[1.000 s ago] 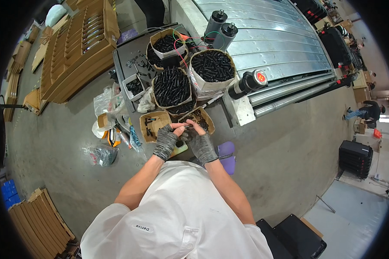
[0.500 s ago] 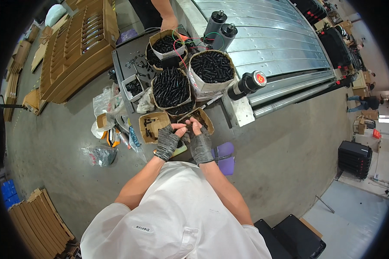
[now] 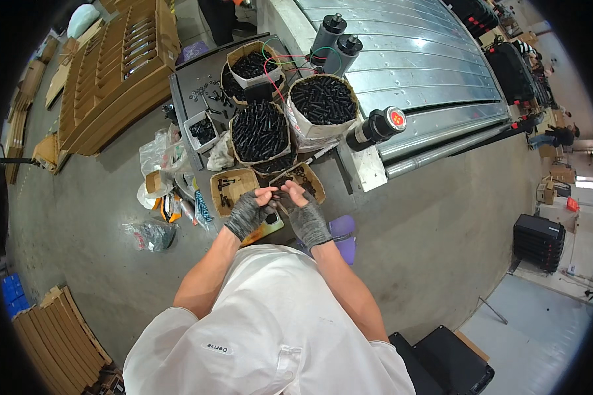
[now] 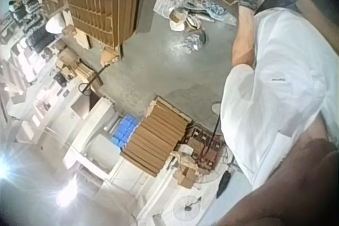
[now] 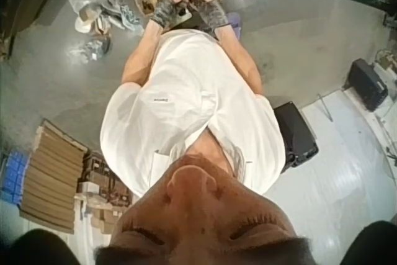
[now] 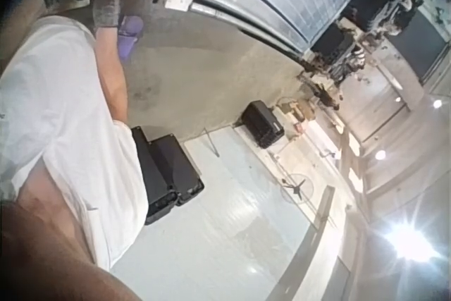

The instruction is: Manually picking and sorting small black components from a container on an industrial workbench.

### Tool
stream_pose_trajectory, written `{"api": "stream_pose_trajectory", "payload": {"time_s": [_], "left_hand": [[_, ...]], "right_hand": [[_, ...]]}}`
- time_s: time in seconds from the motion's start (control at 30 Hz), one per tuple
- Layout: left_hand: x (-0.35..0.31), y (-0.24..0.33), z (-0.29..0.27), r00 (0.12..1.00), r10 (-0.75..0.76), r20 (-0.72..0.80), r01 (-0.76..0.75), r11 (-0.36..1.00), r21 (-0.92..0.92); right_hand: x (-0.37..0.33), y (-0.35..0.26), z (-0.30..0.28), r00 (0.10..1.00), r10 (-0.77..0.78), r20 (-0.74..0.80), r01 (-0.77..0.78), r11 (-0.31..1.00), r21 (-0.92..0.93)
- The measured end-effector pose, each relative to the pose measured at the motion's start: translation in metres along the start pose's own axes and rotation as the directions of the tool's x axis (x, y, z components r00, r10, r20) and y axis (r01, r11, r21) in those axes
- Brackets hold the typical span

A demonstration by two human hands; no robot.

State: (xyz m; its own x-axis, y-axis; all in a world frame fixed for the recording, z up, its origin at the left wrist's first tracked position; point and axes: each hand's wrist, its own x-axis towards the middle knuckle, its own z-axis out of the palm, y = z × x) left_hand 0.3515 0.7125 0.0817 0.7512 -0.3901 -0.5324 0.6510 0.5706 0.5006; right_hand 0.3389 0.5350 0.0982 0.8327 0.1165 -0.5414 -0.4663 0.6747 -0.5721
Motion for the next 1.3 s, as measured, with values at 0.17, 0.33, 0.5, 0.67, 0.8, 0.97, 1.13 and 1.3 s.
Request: {"api": "stream_pose_trajectory", "payload": {"time_s": [0.17, 0.33, 0.5, 0.67, 0.8, 0.97, 1.13, 1.3], "left_hand": [[-0.006, 0.004, -0.036, 1.0, 0.018, 0.016, -0.018, 1.0, 0.007], [-0.026, 0.005, -0.059, 0.996, 0.054, -0.068, -0.051, 0.998, 0.043], [-0.044, 0.005, -0.061, 0.984, 0.102, -0.146, -0.099, 0.995, 0.03], [-0.049, 0.003, -0.063, 0.991, 0.106, -0.087, -0.102, 0.994, 0.041], [-0.044, -0.001, -0.06, 0.991, 0.076, -0.114, -0.068, 0.995, 0.077], [-0.029, -0.001, -0.05, 0.996, 0.059, -0.061, -0.054, 0.996, 0.075], [-0.014, 0.002, -0.016, 0.986, 0.155, -0.061, -0.147, 0.981, 0.127], [-0.005, -0.002, 0.005, 0.964, 0.254, -0.079, -0.208, 0.906, 0.368]], "right_hand": [[0.038, -0.001, -0.043, 0.993, -0.113, -0.036, 0.073, 0.821, -0.566], [0.067, 0.014, -0.048, 0.997, -0.073, -0.027, -0.023, 0.053, -0.998], [0.085, 0.045, -0.061, 0.973, -0.201, 0.116, 0.041, -0.342, -0.939], [0.093, 0.042, -0.073, 0.986, -0.159, 0.057, 0.042, -0.098, -0.994], [0.081, 0.018, -0.062, 0.985, -0.138, 0.105, 0.099, -0.048, -0.994], [0.046, -0.017, -0.039, 0.997, 0.041, 0.072, 0.025, 0.685, -0.728], [-0.004, -0.04, -0.016, 0.985, 0.098, 0.144, 0.005, 0.812, -0.584], [-0.025, -0.039, 0.003, 0.987, 0.058, 0.15, 0.052, 0.769, -0.637]]}}
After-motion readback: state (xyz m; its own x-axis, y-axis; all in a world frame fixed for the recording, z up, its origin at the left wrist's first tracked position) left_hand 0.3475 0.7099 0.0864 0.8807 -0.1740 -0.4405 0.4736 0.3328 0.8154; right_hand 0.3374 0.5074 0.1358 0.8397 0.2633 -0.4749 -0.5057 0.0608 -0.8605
